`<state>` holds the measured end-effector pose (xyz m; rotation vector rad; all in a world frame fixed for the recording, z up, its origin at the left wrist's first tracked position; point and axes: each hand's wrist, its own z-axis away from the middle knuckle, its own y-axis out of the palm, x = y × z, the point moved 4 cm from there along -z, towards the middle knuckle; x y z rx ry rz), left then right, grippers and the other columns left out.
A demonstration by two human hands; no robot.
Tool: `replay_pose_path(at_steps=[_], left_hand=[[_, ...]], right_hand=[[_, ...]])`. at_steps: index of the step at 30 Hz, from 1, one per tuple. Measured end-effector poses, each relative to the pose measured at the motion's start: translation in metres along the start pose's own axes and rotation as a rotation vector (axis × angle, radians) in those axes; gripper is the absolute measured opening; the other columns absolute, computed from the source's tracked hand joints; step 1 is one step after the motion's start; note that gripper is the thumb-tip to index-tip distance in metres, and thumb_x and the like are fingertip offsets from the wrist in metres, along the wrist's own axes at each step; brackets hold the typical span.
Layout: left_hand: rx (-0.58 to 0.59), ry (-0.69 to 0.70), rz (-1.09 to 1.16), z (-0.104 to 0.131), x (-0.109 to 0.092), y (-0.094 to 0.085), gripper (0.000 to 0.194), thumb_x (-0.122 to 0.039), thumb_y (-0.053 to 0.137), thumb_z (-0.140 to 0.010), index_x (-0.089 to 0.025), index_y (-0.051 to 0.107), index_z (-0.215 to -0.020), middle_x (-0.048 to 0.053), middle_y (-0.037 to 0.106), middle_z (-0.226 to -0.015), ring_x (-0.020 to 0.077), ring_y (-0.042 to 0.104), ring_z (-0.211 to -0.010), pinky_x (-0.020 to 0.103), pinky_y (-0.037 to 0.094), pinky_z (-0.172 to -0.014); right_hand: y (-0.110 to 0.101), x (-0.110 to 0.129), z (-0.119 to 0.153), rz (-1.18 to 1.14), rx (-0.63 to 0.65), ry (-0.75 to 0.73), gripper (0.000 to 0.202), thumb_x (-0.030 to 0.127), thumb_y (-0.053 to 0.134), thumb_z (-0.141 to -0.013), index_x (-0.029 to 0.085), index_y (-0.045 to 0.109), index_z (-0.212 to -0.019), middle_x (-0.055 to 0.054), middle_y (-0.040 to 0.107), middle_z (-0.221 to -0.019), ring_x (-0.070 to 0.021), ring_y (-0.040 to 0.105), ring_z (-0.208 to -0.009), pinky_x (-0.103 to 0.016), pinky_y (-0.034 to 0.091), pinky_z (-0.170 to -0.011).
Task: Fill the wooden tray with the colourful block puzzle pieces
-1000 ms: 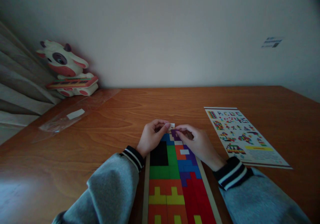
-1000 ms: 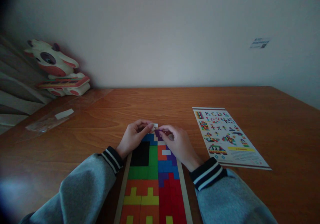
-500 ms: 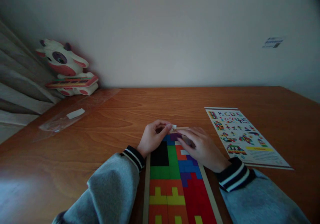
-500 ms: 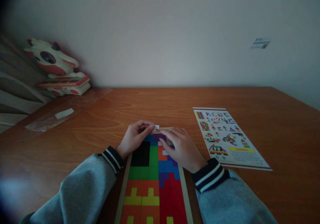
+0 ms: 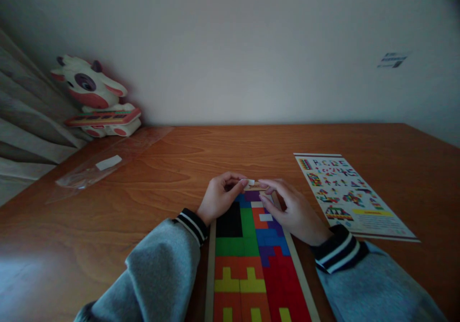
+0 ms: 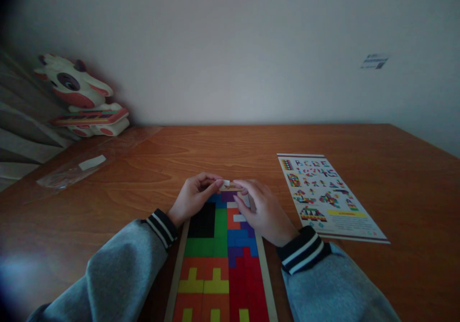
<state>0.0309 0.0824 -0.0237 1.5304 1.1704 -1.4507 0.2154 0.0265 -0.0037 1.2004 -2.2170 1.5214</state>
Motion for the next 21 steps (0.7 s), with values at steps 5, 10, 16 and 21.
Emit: replay_pose_path(at_steps=[5, 10, 16, 21], left_hand=[[0.117, 0.041, -0.014, 0.003, -0.002, 0.006, 0.026, -0.038, 0.068, -0.088, -0.015, 0.07, -0.101, 0.008, 0.076, -0.1, 0.0181, 0.071, -0.089, 0.027, 0.055, -0.081], [0.158, 0.088, -0.117, 0.004, -0.005, 0.007, 0.025, -0.037, 0.066, -0.09, -0.018, 0.074, -0.104, 0.005, 0.076, -0.101, 0.0189, 0.071, -0.092, 0.028, 0.055, -0.084], [0.177, 0.086, -0.156, 0.003, -0.003, 0.007, 0.028, -0.04, 0.065, -0.091, -0.019, 0.075, -0.106, 0.005, 0.076, -0.103, 0.0199, 0.071, -0.093, 0.029, 0.055, -0.085], [0.149, 0.08, -0.145, 0.003, -0.002, 0.006, 0.027, -0.04, 0.065, -0.09, -0.019, 0.074, -0.105, 0.005, 0.076, -0.101, 0.0184, 0.071, -0.09, 0.027, 0.055, -0.082]], right_hand=[[-0.003, -0.003, 0.0, -0.096, -0.053, 0.087, 0.025, 0.029, 0.058, -0.094, 0.024, 0.062, -0.118, -0.006, 0.073, -0.108, -0.0207, 0.07, -0.095, -0.039, 0.057, -0.086], [-0.002, -0.001, -0.002, -0.178, -0.029, 0.134, 0.016, 0.032, 0.059, -0.094, 0.025, 0.07, -0.102, -0.003, 0.076, -0.099, -0.0198, 0.071, -0.088, -0.035, 0.057, -0.078], [-0.005, -0.007, -0.001, -0.298, -0.084, 0.255, 0.019, 0.036, 0.059, -0.093, 0.022, 0.068, -0.101, -0.005, 0.076, -0.097, -0.021, 0.071, -0.092, -0.036, 0.057, -0.082], [-0.01, -0.017, 0.0, -0.214, -0.12, 0.224, 0.021, 0.035, 0.057, -0.094, 0.024, 0.068, -0.108, -0.005, 0.074, -0.106, -0.0207, 0.069, -0.099, -0.038, 0.053, -0.091]])
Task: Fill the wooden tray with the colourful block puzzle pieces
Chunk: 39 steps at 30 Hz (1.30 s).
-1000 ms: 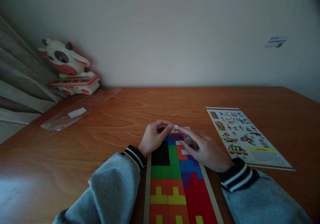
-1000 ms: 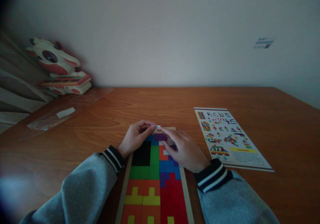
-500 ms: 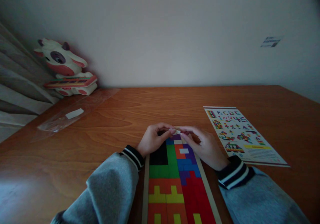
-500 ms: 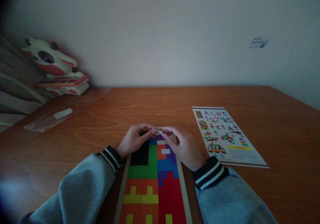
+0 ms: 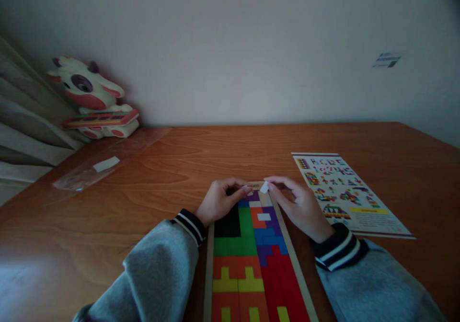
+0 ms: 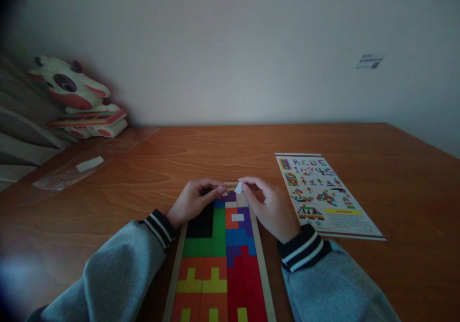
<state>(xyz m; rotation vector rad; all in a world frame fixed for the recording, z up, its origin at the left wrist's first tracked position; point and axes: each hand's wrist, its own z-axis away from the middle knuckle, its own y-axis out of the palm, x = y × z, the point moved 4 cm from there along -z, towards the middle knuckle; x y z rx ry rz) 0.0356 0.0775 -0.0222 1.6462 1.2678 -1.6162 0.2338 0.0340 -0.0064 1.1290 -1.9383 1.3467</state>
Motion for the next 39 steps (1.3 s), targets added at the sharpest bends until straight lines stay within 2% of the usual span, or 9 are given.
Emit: replay_pose_path(at_steps=[4, 9, 15, 20, 24, 28, 34, 37, 39], left_hand=[[-0.013, -0.006, -0.026, 0.0, 0.001, 0.0, 0.028, -0.04, 0.065, -0.091, -0.018, 0.074, -0.104, 0.005, 0.076, -0.096, 0.0176, 0.07, -0.087, 0.026, 0.054, -0.078], [-0.017, -0.008, -0.02, 0.0, 0.002, 0.0, 0.029, -0.041, 0.065, -0.09, -0.017, 0.073, -0.105, 0.005, 0.076, -0.094, 0.017, 0.07, -0.084, 0.026, 0.053, -0.078], [-0.022, -0.007, -0.046, -0.001, 0.001, 0.0, 0.028, -0.041, 0.065, -0.09, -0.017, 0.073, -0.102, 0.005, 0.076, -0.092, 0.0172, 0.07, -0.083, 0.026, 0.053, -0.076], [-0.024, -0.013, -0.027, -0.001, 0.002, 0.001, 0.027, -0.04, 0.065, -0.09, -0.018, 0.073, -0.102, 0.005, 0.076, -0.095, 0.0175, 0.07, -0.086, 0.027, 0.054, -0.078], [-0.037, -0.016, -0.029, -0.001, 0.002, 0.001, 0.026, -0.04, 0.066, -0.089, -0.017, 0.073, -0.101, 0.005, 0.076, -0.094, 0.0171, 0.069, -0.084, 0.027, 0.053, -0.077], [-0.04, -0.011, -0.049, 0.0, 0.0, 0.0, 0.025, -0.04, 0.066, -0.09, -0.018, 0.074, -0.1, 0.005, 0.076, -0.095, 0.0171, 0.069, -0.084, 0.027, 0.053, -0.077], [0.005, 0.124, -0.141, 0.002, -0.01, -0.002, 0.02, -0.038, 0.069, -0.088, -0.022, 0.078, -0.097, 0.004, 0.074, -0.094, 0.0162, 0.066, -0.085, 0.026, 0.05, -0.077], [-0.001, 0.137, -0.179, 0.002, -0.013, -0.003, 0.021, -0.038, 0.069, -0.088, -0.023, 0.078, -0.099, 0.004, 0.073, -0.088, 0.0152, 0.064, -0.078, 0.025, 0.049, -0.072], [0.024, 0.117, -0.161, 0.002, -0.015, -0.002, 0.022, -0.039, 0.068, -0.089, -0.024, 0.077, -0.102, 0.004, 0.075, -0.092, 0.0167, 0.067, -0.082, 0.027, 0.051, -0.077]], right_hand=[[-0.001, -0.004, -0.002, 0.095, 0.1, -0.03, 0.02, 0.032, 0.054, -0.096, 0.024, 0.068, -0.108, -0.004, 0.074, -0.106, -0.0203, 0.068, -0.098, -0.037, 0.053, -0.089], [0.005, -0.004, -0.002, 0.193, 0.2, -0.044, 0.018, 0.03, 0.057, -0.094, 0.022, 0.069, -0.103, -0.005, 0.072, -0.091, -0.0204, 0.067, -0.082, -0.037, 0.053, -0.076], [0.011, -0.008, 0.0, 0.217, 0.198, -0.095, 0.017, 0.033, 0.061, -0.092, 0.024, 0.073, -0.099, -0.007, 0.064, -0.099, -0.0226, 0.063, -0.095, -0.039, 0.052, -0.082], [0.009, -0.014, 0.001, 0.209, 0.207, -0.041, 0.017, 0.034, 0.065, -0.09, 0.024, 0.071, -0.103, -0.006, 0.062, -0.101, -0.0229, 0.061, -0.097, -0.041, 0.051, -0.087], [0.007, -0.014, 0.0, 0.202, 0.245, -0.014, 0.014, 0.034, 0.067, -0.088, 0.022, 0.071, -0.096, -0.006, 0.06, -0.103, -0.023, 0.06, -0.099, -0.041, 0.05, -0.089], [0.006, -0.009, 0.0, 0.18, 0.254, -0.025, 0.015, 0.035, 0.062, -0.092, 0.023, 0.07, -0.095, -0.006, 0.06, -0.102, -0.0218, 0.061, -0.097, -0.04, 0.05, -0.087], [0.007, 0.004, 0.001, 0.106, 0.139, -0.043, 0.016, 0.033, 0.057, -0.094, 0.021, 0.067, -0.098, -0.006, 0.066, -0.092, -0.0202, 0.063, -0.085, -0.036, 0.052, -0.075], [0.01, 0.013, 0.003, 0.044, 0.159, -0.103, 0.015, 0.033, 0.057, -0.095, 0.023, 0.067, -0.1, -0.005, 0.069, -0.096, -0.0198, 0.065, -0.089, -0.035, 0.053, -0.078], [0.012, 0.017, 0.004, 0.014, 0.171, -0.136, 0.014, 0.033, 0.059, -0.094, 0.025, 0.066, -0.102, -0.005, 0.071, -0.101, -0.0199, 0.066, -0.093, -0.035, 0.054, -0.082]])
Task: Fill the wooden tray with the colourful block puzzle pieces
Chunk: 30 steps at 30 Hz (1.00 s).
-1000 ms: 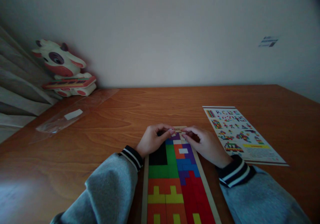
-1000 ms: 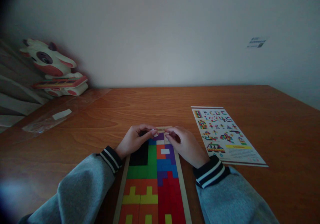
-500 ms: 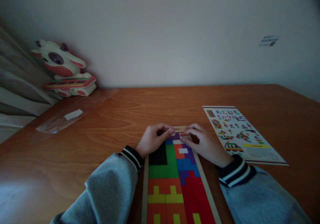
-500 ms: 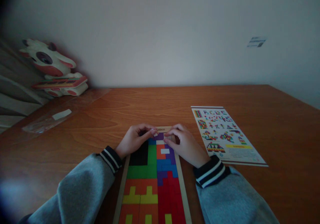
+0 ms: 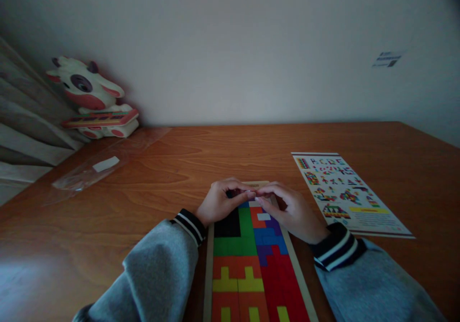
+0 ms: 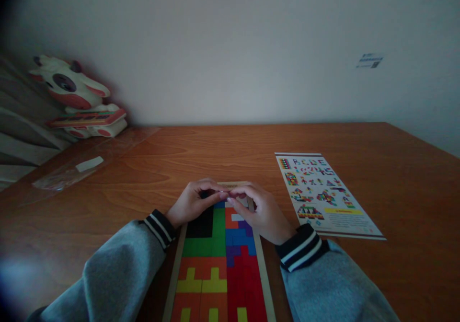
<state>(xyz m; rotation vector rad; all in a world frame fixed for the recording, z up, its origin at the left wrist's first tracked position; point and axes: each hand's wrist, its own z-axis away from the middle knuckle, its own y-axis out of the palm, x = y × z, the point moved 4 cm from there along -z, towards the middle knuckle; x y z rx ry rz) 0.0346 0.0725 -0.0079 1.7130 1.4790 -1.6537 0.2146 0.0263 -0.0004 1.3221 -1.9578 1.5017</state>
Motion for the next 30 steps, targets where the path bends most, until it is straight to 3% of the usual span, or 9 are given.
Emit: replay_pose_path(at_steps=[6, 12, 21, 28, 30], left_hand=[[0.099, -0.018, 0.071, 0.0, -0.004, 0.006, 0.026, -0.039, 0.061, -0.092, -0.025, 0.075, -0.109, 0.005, 0.074, -0.112, 0.0219, 0.069, -0.105, 0.034, 0.052, -0.095], [-0.017, -0.089, -0.003, 0.0, 0.004, 0.003, 0.029, -0.043, 0.059, -0.093, -0.022, 0.073, -0.109, 0.004, 0.076, -0.102, 0.018, 0.07, -0.088, 0.027, 0.054, -0.08], [0.011, -0.089, -0.064, 0.0, 0.003, 0.003, 0.029, -0.044, 0.057, -0.094, -0.021, 0.075, -0.099, 0.004, 0.075, -0.095, 0.0176, 0.067, -0.085, 0.027, 0.052, -0.079], [0.002, -0.089, -0.059, 0.001, 0.005, 0.003, 0.029, -0.044, 0.058, -0.094, -0.021, 0.074, -0.1, 0.003, 0.075, -0.095, 0.0171, 0.067, -0.084, 0.027, 0.051, -0.08], [0.006, -0.092, -0.053, 0.001, 0.005, 0.003, 0.03, -0.045, 0.057, -0.094, -0.02, 0.074, -0.099, 0.004, 0.075, -0.094, 0.0174, 0.067, -0.084, 0.027, 0.051, -0.08]], right_hand=[[0.0, -0.006, 0.001, -0.005, -0.027, 0.088, 0.015, 0.036, 0.059, -0.093, 0.024, 0.067, -0.097, -0.004, 0.074, -0.093, -0.0195, 0.069, -0.083, -0.033, 0.056, -0.073], [-0.013, -0.025, 0.002, 0.025, -0.179, 0.152, 0.022, 0.041, 0.06, -0.093, 0.024, 0.068, -0.105, -0.005, 0.075, -0.104, -0.0221, 0.07, -0.095, -0.039, 0.056, -0.088], [-0.008, -0.022, -0.002, 0.213, -0.032, 0.138, 0.023, 0.037, 0.055, -0.095, 0.022, 0.072, -0.093, -0.008, 0.067, -0.094, -0.0226, 0.067, -0.087, -0.038, 0.056, -0.075], [-0.004, -0.027, 0.001, 0.303, -0.005, 0.039, 0.022, 0.033, 0.053, -0.096, 0.026, 0.072, -0.106, -0.008, 0.061, -0.1, -0.0238, 0.063, -0.095, -0.042, 0.054, -0.085], [-0.004, -0.029, 0.001, 0.28, -0.024, 0.073, 0.022, 0.033, 0.053, -0.096, 0.025, 0.07, -0.108, -0.008, 0.062, -0.099, -0.0233, 0.064, -0.092, -0.041, 0.055, -0.082]])
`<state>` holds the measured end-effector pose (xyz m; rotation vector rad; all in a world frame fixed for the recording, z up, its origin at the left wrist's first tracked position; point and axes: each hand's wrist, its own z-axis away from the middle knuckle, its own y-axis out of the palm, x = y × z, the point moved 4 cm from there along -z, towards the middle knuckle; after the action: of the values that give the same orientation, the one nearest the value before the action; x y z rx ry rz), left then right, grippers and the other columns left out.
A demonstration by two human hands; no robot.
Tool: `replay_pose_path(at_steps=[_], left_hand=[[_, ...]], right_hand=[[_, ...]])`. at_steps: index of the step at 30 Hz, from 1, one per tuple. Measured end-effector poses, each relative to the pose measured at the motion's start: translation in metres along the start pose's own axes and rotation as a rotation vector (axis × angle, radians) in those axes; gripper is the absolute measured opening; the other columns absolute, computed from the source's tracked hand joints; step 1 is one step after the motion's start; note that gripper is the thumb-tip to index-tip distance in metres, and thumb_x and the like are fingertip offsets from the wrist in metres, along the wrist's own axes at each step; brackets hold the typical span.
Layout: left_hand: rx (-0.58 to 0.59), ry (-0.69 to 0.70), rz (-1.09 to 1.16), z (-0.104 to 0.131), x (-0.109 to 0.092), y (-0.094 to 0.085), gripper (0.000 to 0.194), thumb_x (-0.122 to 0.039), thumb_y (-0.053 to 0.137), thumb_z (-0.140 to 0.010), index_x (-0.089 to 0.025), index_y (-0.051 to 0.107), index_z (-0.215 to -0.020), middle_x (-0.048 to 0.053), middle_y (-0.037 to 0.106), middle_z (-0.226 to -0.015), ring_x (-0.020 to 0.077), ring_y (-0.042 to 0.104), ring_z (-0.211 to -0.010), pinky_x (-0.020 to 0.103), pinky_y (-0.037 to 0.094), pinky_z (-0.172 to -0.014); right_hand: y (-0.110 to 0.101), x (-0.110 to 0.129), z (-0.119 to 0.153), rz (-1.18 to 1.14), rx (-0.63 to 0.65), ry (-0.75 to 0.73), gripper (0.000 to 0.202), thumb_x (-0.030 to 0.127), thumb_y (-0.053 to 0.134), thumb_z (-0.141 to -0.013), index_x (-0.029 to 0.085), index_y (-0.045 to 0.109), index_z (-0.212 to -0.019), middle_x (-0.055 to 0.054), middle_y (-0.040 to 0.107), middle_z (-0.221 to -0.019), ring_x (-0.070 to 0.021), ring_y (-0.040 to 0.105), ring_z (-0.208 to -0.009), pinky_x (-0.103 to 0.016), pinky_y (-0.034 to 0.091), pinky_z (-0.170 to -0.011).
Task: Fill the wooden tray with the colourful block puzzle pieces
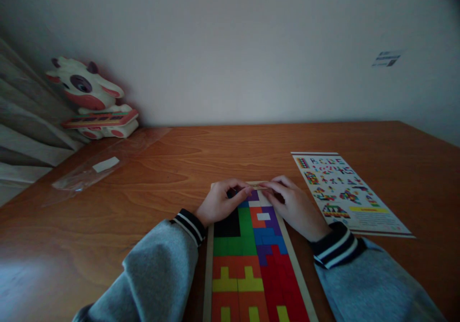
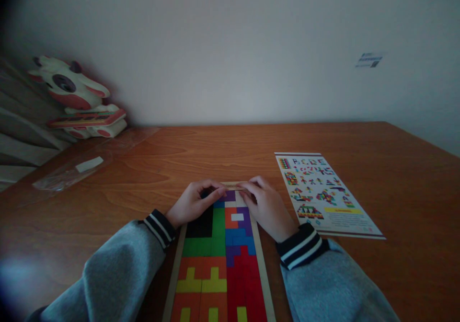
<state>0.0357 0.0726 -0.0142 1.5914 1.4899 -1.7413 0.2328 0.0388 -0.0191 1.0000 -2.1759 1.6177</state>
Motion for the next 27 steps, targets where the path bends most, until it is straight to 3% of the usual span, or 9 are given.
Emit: replay_pose_path(at_steps=[4, 10, 16, 22, 27], left_hand=[[-0.001, -0.012, 0.033, 0.0, 0.001, 0.0, 0.031, -0.046, 0.058, -0.093, -0.02, 0.074, -0.099, 0.005, 0.075, -0.095, 0.0182, 0.067, -0.085, 0.027, 0.051, -0.079], [-0.07, -0.013, 0.176, -0.002, -0.001, -0.001, 0.032, -0.046, 0.059, -0.093, -0.016, 0.071, -0.095, 0.005, 0.072, -0.088, 0.0166, 0.065, -0.081, 0.026, 0.051, -0.076], [-0.329, -0.046, 0.268, -0.002, -0.002, -0.016, 0.037, -0.051, 0.058, -0.092, -0.016, 0.07, -0.089, 0.001, 0.064, -0.07, 0.0117, 0.057, -0.065, 0.022, 0.046, -0.063], [-0.673, -0.102, 0.488, -0.004, 0.02, -0.035, 0.036, -0.05, 0.058, -0.091, -0.017, 0.067, -0.08, -0.003, 0.056, -0.061, 0.0082, 0.049, -0.056, 0.02, 0.041, -0.057], [-0.78, -0.191, 0.734, -0.006, 0.035, -0.039, 0.034, -0.049, 0.061, -0.086, -0.016, 0.064, -0.078, -0.003, 0.052, -0.058, 0.007, 0.048, -0.052, 0.019, 0.037, -0.05]], right_hand=[[-0.003, -0.002, -0.002, -0.082, -0.009, 0.117, 0.021, 0.037, 0.056, -0.094, 0.022, 0.07, -0.1, -0.007, 0.065, -0.092, -0.0207, 0.065, -0.078, -0.036, 0.056, -0.07], [-0.003, 0.0, -0.001, -0.082, -0.022, 0.127, 0.026, 0.042, 0.053, -0.095, 0.021, 0.068, -0.101, -0.008, 0.065, -0.097, -0.021, 0.065, -0.083, -0.037, 0.055, -0.074], [0.004, -0.003, 0.002, -0.002, 0.0, 0.084, 0.027, 0.046, 0.06, -0.092, 0.024, 0.068, -0.106, -0.007, 0.061, -0.103, -0.0235, 0.064, -0.092, -0.041, 0.055, -0.083], [-0.005, 0.002, 0.002, 0.012, 0.022, 0.027, 0.031, 0.045, 0.05, -0.097, 0.023, 0.064, -0.115, -0.01, 0.061, -0.111, -0.025, 0.062, -0.104, -0.044, 0.052, -0.093], [-0.008, 0.014, 0.005, 0.069, 0.21, -0.159, 0.066, 0.061, 0.065, -0.082, 0.025, 0.053, -0.136, -0.012, 0.055, -0.139, -0.0311, 0.05, -0.129, -0.053, 0.039, -0.108]])
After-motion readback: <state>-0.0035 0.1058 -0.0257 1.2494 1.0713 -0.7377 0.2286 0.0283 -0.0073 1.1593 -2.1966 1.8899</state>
